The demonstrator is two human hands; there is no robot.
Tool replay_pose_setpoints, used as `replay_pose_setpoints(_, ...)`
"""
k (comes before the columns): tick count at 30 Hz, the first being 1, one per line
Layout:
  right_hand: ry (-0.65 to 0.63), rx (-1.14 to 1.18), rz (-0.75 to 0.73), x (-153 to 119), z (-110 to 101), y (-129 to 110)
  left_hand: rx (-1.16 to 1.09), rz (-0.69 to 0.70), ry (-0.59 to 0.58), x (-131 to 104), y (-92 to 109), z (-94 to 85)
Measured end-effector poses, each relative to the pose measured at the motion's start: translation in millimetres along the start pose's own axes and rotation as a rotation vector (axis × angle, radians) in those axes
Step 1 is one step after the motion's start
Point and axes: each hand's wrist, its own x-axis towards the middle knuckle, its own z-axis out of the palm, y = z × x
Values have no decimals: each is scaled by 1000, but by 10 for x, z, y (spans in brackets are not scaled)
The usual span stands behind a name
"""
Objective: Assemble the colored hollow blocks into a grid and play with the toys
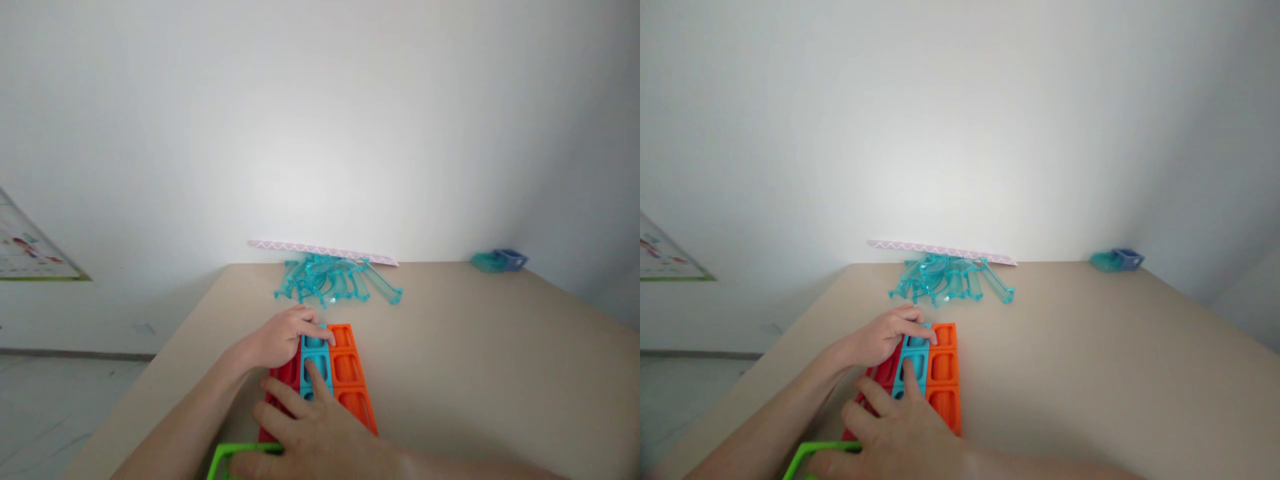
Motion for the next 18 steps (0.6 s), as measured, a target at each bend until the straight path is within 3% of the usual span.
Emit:
replay_pose_setpoints(11, -50, -44, 26, 65, 67, -44, -77, -48, 35, -4, 15, 18)
replay_pose_setpoints(18, 59, -95, 29, -11, 46, -52, -56, -1, 17, -29, -17, -1)
